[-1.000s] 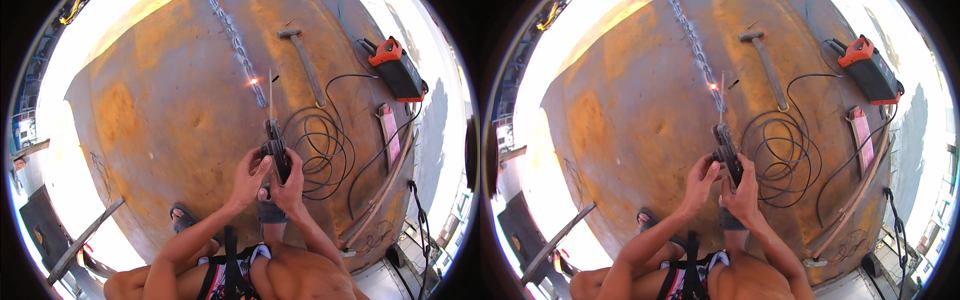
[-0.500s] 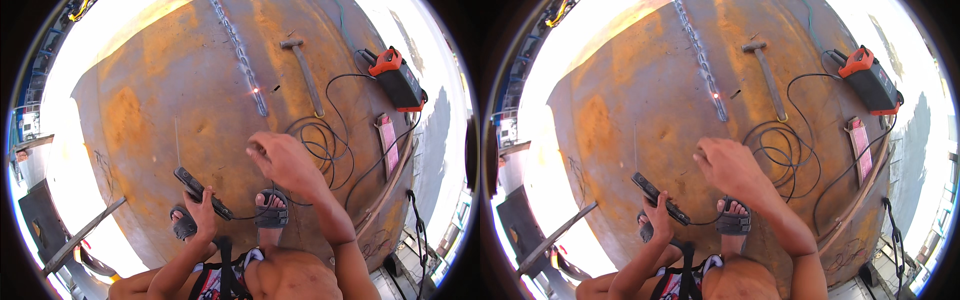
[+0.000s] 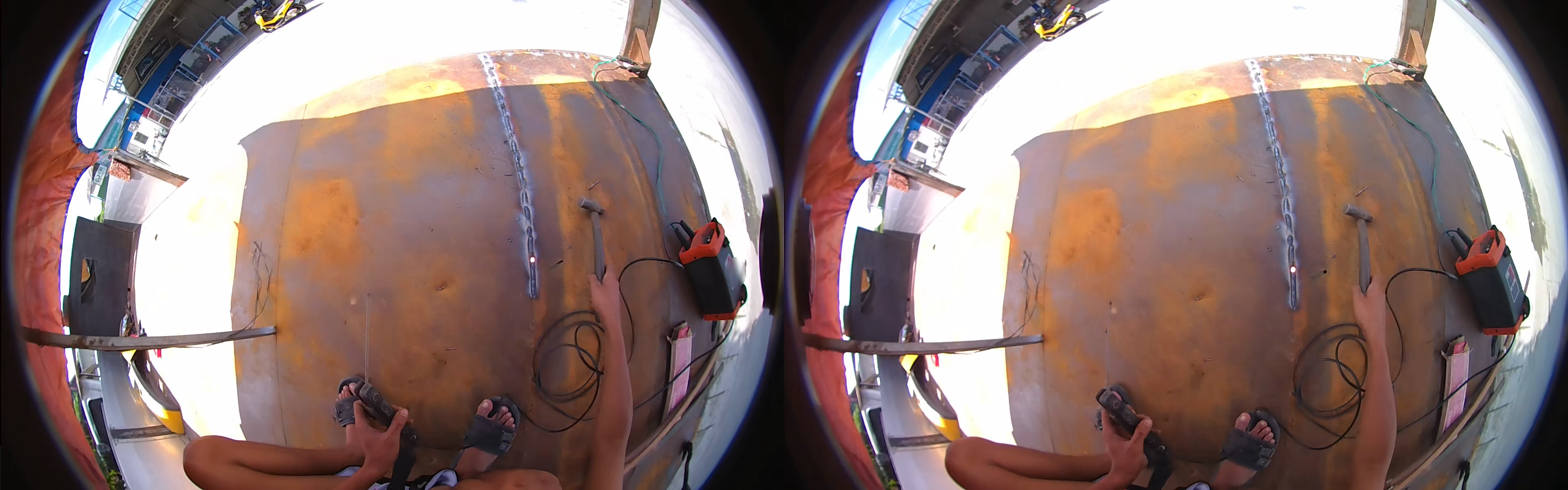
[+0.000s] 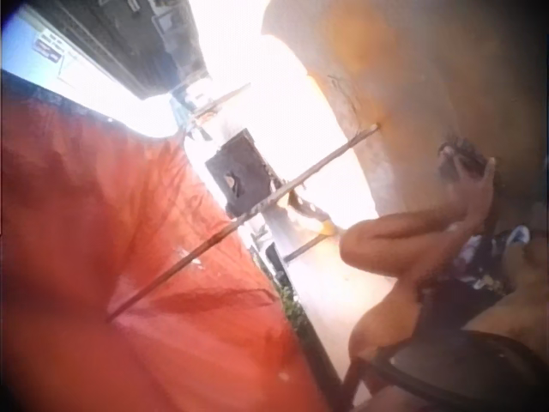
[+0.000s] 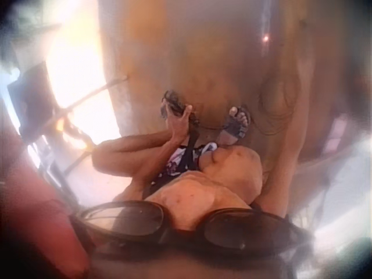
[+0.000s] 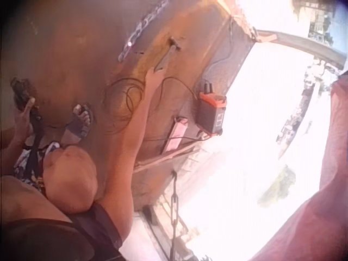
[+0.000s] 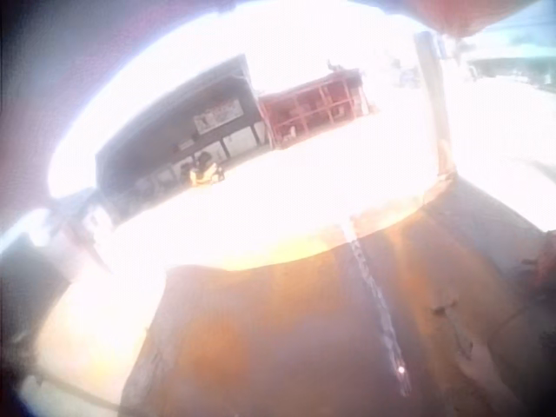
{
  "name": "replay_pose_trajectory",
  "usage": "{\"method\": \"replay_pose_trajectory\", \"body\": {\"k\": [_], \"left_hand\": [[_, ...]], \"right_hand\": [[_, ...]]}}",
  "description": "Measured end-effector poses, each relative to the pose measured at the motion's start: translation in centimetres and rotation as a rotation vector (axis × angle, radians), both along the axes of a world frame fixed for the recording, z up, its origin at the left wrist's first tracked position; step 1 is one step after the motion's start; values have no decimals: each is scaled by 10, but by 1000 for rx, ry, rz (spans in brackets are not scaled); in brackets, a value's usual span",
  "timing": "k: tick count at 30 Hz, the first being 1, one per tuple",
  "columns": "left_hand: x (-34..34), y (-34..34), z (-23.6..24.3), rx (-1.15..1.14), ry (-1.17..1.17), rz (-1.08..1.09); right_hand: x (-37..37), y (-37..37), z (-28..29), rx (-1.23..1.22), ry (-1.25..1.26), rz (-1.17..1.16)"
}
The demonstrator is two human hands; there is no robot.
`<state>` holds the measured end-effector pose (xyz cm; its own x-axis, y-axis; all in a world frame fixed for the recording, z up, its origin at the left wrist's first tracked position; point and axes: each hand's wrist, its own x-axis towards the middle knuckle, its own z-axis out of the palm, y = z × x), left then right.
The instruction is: The person welds a seam on a large curved metal surface using a handheld welding torch, then repeatedly uses a hammer to chip away slag from the weld bead. The process alternates between welding and chipping along the same seam.
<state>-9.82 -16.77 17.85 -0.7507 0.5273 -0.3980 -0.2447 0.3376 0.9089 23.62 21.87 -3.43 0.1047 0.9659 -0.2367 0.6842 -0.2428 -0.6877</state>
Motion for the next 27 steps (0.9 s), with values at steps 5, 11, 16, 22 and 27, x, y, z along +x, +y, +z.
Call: {"method": "replay_pose_trajectory", "body": {"k": [5, 11, 16, 22, 27], "left_hand": [[2, -15, -8, -91, -26, -25], [9, -8, -3, -167, -99, 11], [16, -12, -24, -176, -72, -132], [22, 1, -15, -129, -133, -68], [24, -1, -11, -189, -193, 16]], "right_hand": [[-35, -62, 90, -434, 647, -239], [-53, -160, 96, -418, 625, -120], [-49, -201, 86, -419, 582, -178], [10, -228, 72, -327, 415, -169], [24, -213, 95, -645, 762, -183]]}}
